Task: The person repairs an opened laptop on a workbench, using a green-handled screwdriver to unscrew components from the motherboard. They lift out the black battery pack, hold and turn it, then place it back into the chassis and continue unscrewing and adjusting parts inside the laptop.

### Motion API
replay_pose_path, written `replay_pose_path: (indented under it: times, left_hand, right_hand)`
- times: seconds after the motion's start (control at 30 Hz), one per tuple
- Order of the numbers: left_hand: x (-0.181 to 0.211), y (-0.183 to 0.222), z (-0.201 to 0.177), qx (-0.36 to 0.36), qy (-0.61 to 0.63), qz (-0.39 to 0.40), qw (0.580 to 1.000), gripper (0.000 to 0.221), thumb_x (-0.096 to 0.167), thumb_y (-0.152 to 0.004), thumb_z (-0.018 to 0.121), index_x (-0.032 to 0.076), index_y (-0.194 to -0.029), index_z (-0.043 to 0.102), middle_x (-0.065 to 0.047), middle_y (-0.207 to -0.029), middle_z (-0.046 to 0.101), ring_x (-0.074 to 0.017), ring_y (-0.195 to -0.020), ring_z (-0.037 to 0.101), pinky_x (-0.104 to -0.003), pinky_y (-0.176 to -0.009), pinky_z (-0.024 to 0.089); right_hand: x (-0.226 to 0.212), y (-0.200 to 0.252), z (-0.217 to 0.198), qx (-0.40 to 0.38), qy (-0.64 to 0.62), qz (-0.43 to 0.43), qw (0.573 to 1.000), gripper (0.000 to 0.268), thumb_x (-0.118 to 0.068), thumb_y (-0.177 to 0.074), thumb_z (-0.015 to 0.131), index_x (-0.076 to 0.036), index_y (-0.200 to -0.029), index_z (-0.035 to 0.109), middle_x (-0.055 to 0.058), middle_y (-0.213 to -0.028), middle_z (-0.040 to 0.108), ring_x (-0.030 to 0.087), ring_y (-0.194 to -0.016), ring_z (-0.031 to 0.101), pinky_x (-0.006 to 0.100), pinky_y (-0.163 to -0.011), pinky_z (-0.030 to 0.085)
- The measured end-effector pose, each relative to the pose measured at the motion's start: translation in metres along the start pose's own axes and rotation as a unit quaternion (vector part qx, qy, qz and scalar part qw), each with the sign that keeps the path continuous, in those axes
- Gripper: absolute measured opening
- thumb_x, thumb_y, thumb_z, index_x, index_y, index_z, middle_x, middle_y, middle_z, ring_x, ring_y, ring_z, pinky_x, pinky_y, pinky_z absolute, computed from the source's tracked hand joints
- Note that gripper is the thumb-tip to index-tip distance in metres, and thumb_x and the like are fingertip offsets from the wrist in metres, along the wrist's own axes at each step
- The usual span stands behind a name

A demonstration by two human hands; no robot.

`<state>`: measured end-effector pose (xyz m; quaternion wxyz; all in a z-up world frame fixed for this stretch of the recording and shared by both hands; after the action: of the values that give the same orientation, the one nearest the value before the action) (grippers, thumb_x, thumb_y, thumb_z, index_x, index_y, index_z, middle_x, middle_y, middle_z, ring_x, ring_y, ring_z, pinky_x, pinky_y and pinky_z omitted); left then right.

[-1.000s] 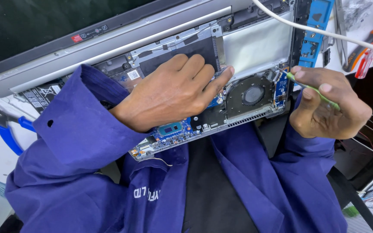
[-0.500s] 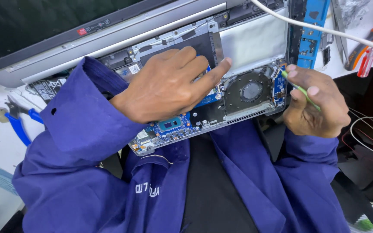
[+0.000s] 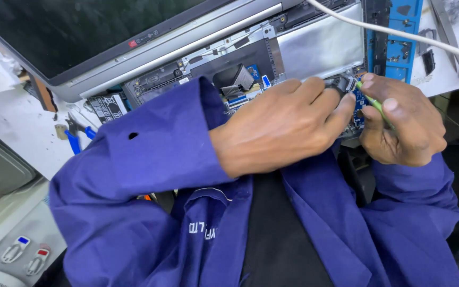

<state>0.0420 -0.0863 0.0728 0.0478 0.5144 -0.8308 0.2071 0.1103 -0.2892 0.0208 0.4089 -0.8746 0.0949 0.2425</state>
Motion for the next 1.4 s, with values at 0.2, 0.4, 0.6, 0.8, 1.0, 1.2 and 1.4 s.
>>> replay_pose_path:
  times: [0.2, 0.4, 0.6, 0.8, 1.0, 1.2, 1.4]
  left_hand:
    - [-0.019, -0.024, 0.048, -0.006, -0.004, 0.018, 1.0, 0.007, 0.01, -0.091, 0.067, 0.012, -0.097, 0.063, -0.001, -0.085, 0.054, -0.0205, -0.08, 0.054, -0.032, -0.061, 0.048]
    - [-0.035, -0.017, 0.06, -0.073, 0.053, 0.045, 0.995, 0.029, 0.013, -0.097, 0.066, 0.004, -0.124, 0.064, -0.004, -0.091, 0.056, -0.025, -0.08, 0.055, -0.039, -0.062, 0.047]
    - [-0.038, -0.015, 0.059, -0.069, 0.049, 0.049, 0.995, 0.03, 0.004, -0.094, 0.068, 0.005, -0.124, 0.065, -0.005, -0.088, 0.054, -0.0249, -0.078, 0.053, -0.038, -0.059, 0.046]
    - [-0.04, -0.015, 0.061, -0.05, 0.063, 0.036, 0.996, 0.028, 0.002, -0.093, 0.069, 0.004, -0.121, 0.066, -0.004, -0.085, 0.053, -0.0243, -0.076, 0.052, -0.038, -0.058, 0.046]
    - [-0.04, -0.014, 0.061, -0.052, 0.073, 0.036, 0.995, 0.028, 0.005, -0.092, 0.069, 0.004, -0.121, 0.065, -0.005, -0.086, 0.054, -0.0265, -0.078, 0.054, -0.04, -0.06, 0.048]
    - [-0.042, -0.013, 0.064, -0.057, 0.064, 0.042, 0.995, 0.03, 0.007, -0.094, 0.069, 0.006, -0.124, 0.065, -0.004, -0.085, 0.054, -0.0252, -0.078, 0.053, -0.039, -0.059, 0.047]
    - [-0.043, -0.012, 0.064, -0.05, 0.072, 0.04, 0.995, 0.03, 0.005, -0.094, 0.07, 0.005, -0.123, 0.065, -0.005, -0.086, 0.054, -0.0256, -0.077, 0.053, -0.039, -0.058, 0.047]
  right_hand:
    - [-0.006, 0.005, -0.008, -0.005, 0.004, 0.039, 0.999, 0.022, 0.009, -0.111, 0.057, 0.01, -0.13, 0.046, 0.045, -0.097, 0.067, 0.058, -0.091, 0.073, 0.064, -0.078, 0.064]
    - [0.003, 0.0, -0.012, -0.009, 0.002, 0.045, 0.999, 0.025, 0.006, -0.11, 0.058, 0.007, -0.131, 0.046, 0.039, -0.101, 0.069, 0.052, -0.093, 0.075, 0.059, -0.082, 0.066]
    - [0.028, 0.007, -0.045, 0.151, -0.035, 0.122, 0.98, 0.036, 0.007, -0.107, 0.041, 0.004, -0.142, 0.033, 0.048, -0.083, 0.055, 0.058, -0.066, 0.06, 0.068, -0.067, 0.058]
    - [0.043, 0.01, -0.033, 0.207, 0.067, 0.167, 0.962, 0.027, -0.012, -0.114, 0.057, 0.009, -0.112, 0.041, 0.042, -0.075, 0.059, 0.053, -0.066, 0.067, 0.057, -0.066, 0.062]
    - [0.051, 0.02, -0.031, 0.166, 0.069, 0.206, 0.962, 0.02, -0.005, -0.114, 0.057, 0.009, -0.12, 0.044, 0.038, -0.082, 0.062, 0.047, -0.071, 0.068, 0.054, -0.067, 0.062]
    - [0.053, 0.011, -0.026, 0.155, 0.069, 0.216, 0.961, 0.024, -0.013, -0.113, 0.059, 0.008, -0.112, 0.047, 0.035, -0.075, 0.063, 0.046, -0.062, 0.068, 0.044, -0.059, 0.054]
    - [0.054, 0.015, -0.028, 0.15, 0.085, 0.175, 0.969, 0.023, -0.008, -0.109, 0.059, 0.011, -0.104, 0.048, 0.053, -0.102, 0.061, 0.048, -0.058, 0.068, 0.052, -0.061, 0.061]
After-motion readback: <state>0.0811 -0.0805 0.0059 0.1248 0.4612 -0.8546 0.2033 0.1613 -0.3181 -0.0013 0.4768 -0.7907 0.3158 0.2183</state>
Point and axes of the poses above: each hand's wrist, its own y-axis away from the middle knuckle, its own z-axis out of the palm, x = y × z, the point moved 2 cm from there along -y, towards the middle knuckle
